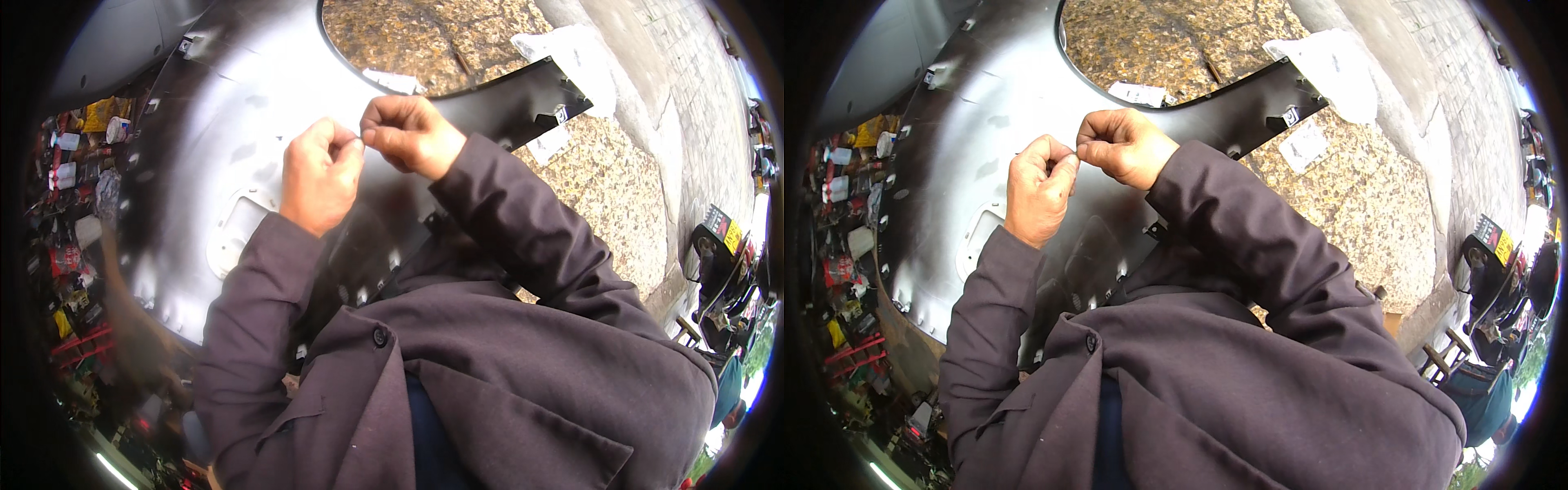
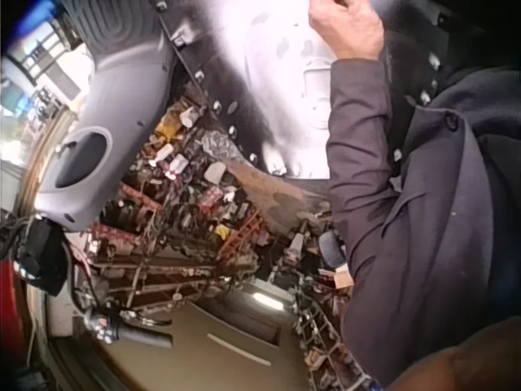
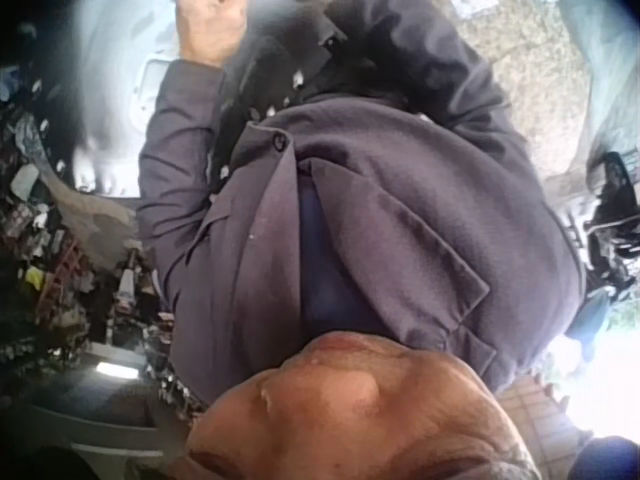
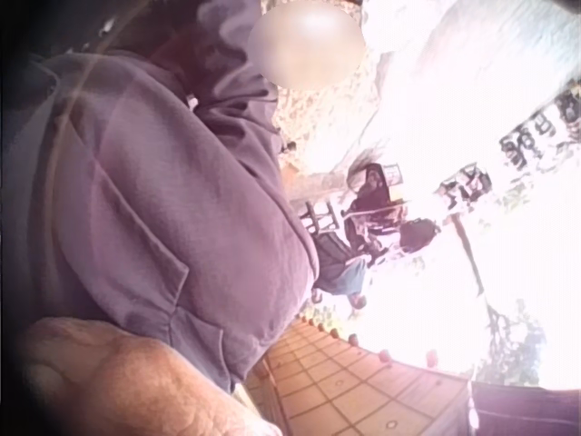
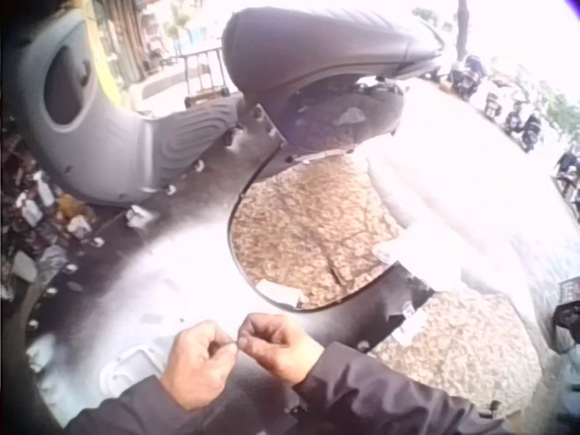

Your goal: The person unpacks a scooter body panel from a box, removes plastic wrapping, and attaches several small clips to the panel. The person then places the panel onto the scooter frame and continues to attach additional clips.

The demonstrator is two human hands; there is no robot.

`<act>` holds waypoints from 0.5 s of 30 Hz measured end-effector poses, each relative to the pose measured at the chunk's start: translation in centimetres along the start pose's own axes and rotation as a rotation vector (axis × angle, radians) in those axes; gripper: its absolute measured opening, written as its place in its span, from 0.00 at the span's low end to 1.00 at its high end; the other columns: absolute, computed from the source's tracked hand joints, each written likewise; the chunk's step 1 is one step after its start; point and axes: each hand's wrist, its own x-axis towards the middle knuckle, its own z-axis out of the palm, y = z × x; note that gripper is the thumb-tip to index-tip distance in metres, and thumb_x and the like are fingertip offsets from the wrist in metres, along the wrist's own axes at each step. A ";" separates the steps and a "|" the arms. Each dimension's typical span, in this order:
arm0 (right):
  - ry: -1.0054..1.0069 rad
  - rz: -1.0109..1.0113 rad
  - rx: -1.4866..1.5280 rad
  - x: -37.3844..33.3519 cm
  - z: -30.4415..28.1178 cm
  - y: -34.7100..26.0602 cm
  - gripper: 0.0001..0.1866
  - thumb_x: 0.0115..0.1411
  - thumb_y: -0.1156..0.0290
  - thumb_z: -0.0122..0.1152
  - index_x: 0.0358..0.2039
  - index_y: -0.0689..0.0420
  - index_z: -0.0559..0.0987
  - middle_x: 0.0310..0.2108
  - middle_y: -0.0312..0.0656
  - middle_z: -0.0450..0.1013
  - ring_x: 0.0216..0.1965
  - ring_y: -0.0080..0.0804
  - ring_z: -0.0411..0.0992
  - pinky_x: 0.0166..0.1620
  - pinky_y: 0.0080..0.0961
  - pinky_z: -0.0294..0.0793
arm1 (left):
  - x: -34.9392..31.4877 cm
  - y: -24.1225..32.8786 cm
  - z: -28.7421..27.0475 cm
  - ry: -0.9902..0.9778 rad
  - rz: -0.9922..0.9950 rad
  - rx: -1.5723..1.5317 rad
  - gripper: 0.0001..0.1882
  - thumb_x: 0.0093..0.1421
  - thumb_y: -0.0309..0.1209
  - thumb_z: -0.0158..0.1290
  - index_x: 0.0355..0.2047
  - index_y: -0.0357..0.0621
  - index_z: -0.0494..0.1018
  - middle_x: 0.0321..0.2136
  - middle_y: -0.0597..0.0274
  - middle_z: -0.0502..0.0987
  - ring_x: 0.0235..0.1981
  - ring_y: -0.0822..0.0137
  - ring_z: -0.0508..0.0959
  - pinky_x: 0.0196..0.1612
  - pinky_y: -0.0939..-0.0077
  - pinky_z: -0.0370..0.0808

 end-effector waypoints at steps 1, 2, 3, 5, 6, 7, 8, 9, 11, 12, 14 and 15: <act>0.002 0.044 0.037 -0.3 -0.1 0.1 0.04 0.60 0.72 0.57 0.31 0.58 0.74 0.19 0.28 0.65 0.18 0.14 0.59 0.21 0.16 0.56 | -0.1 0.0 0.1 -0.027 -0.028 -0.031 0.05 0.57 0.24 0.53 0.26 0.34 0.72 0.17 0.62 0.74 0.18 0.74 0.72 0.23 0.77 0.69; 0.001 0.086 0.071 -0.6 -0.2 0.1 0.04 0.59 0.72 0.57 0.30 0.58 0.74 0.19 0.28 0.65 0.19 0.14 0.59 0.21 0.15 0.56 | -0.2 0.0 0.2 -0.050 -0.058 -0.067 0.05 0.57 0.24 0.53 0.26 0.34 0.72 0.17 0.63 0.74 0.19 0.75 0.71 0.23 0.77 0.69; 0.010 0.086 0.081 -0.8 -0.3 0.2 0.04 0.59 0.72 0.58 0.30 0.58 0.73 0.19 0.28 0.65 0.19 0.13 0.58 0.21 0.15 0.54 | -0.2 0.0 0.4 -0.045 -0.063 -0.092 0.05 0.57 0.24 0.53 0.26 0.33 0.72 0.17 0.63 0.74 0.19 0.75 0.71 0.24 0.77 0.69; 0.032 0.084 0.006 -1.5 -0.6 0.3 0.04 0.59 0.72 0.58 0.30 0.58 0.74 0.20 0.28 0.66 0.20 0.14 0.60 0.22 0.15 0.57 | -0.5 -0.2 1.1 -0.038 -0.082 -0.152 0.06 0.57 0.25 0.53 0.28 0.33 0.73 0.19 0.63 0.75 0.21 0.75 0.72 0.25 0.77 0.69; 0.028 0.053 -0.024 -1.9 -0.9 0.2 0.04 0.59 0.72 0.57 0.30 0.59 0.74 0.20 0.29 0.66 0.21 0.14 0.60 0.23 0.16 0.58 | -0.6 -0.3 1.5 -0.073 -0.096 -0.173 0.05 0.58 0.25 0.53 0.29 0.34 0.73 0.21 0.65 0.74 0.21 0.77 0.71 0.25 0.79 0.69; 0.013 -0.028 -0.077 -2.4 -1.3 0.0 0.04 0.59 0.73 0.57 0.29 0.60 0.74 0.21 0.29 0.67 0.24 0.15 0.63 0.28 0.17 0.63 | -1.0 -0.4 1.9 -0.110 -0.110 -0.194 0.04 0.59 0.25 0.52 0.31 0.35 0.73 0.22 0.67 0.73 0.22 0.79 0.70 0.25 0.82 0.68; 0.033 -0.072 -0.153 -2.6 -1.5 0.0 0.05 0.59 0.75 0.57 0.27 0.61 0.74 0.21 0.30 0.68 0.27 0.16 0.64 0.31 0.18 0.65 | -1.3 -0.5 2.2 -0.147 -0.106 -0.215 0.04 0.61 0.24 0.52 0.33 0.36 0.73 0.24 0.69 0.72 0.23 0.80 0.69 0.26 0.84 0.67; -0.023 -0.011 -0.239 -3.3 -2.2 -0.3 0.05 0.58 0.75 0.57 0.27 0.61 0.74 0.21 0.31 0.68 0.26 0.17 0.64 0.31 0.19 0.65 | -1.5 -0.6 2.4 -0.235 -0.136 -0.219 0.06 0.60 0.24 0.52 0.37 0.35 0.72 0.26 0.69 0.73 0.24 0.79 0.70 0.28 0.83 0.69; -0.091 0.149 -0.442 -4.5 -3.1 -0.8 0.05 0.55 0.75 0.58 0.27 0.62 0.74 0.20 0.35 0.68 0.25 0.20 0.64 0.31 0.23 0.67 | -2.2 -0.9 2.9 -0.403 -0.084 -0.109 0.13 0.54 0.27 0.58 0.38 0.34 0.71 0.26 0.67 0.74 0.26 0.77 0.72 0.31 0.80 0.72; -0.172 0.112 -0.594 -4.8 -3.4 -0.9 0.05 0.54 0.74 0.58 0.27 0.62 0.75 0.19 0.39 0.69 0.24 0.26 0.66 0.31 0.27 0.68 | -2.7 -1.0 3.1 -0.490 -0.105 -0.053 0.17 0.51 0.29 0.61 0.38 0.34 0.71 0.26 0.65 0.74 0.27 0.76 0.73 0.33 0.78 0.73; -0.331 0.081 -0.682 -5.2 -3.8 -1.0 0.06 0.53 0.74 0.58 0.29 0.63 0.76 0.22 0.43 0.73 0.25 0.31 0.70 0.32 0.31 0.70 | -3.4 -1.2 3.8 -0.518 0.057 0.138 0.25 0.43 0.33 0.66 0.39 0.34 0.71 0.28 0.57 0.75 0.30 0.67 0.76 0.37 0.74 0.74; -0.362 0.073 -0.661 -5.1 -3.7 -1.0 0.07 0.53 0.73 0.58 0.31 0.63 0.78 0.25 0.46 0.76 0.27 0.35 0.74 0.32 0.33 0.72 | -3.8 -1.3 4.3 -0.499 0.158 0.174 0.30 0.39 0.36 0.68 0.39 0.32 0.71 0.31 0.48 0.76 0.34 0.55 0.78 0.41 0.67 0.75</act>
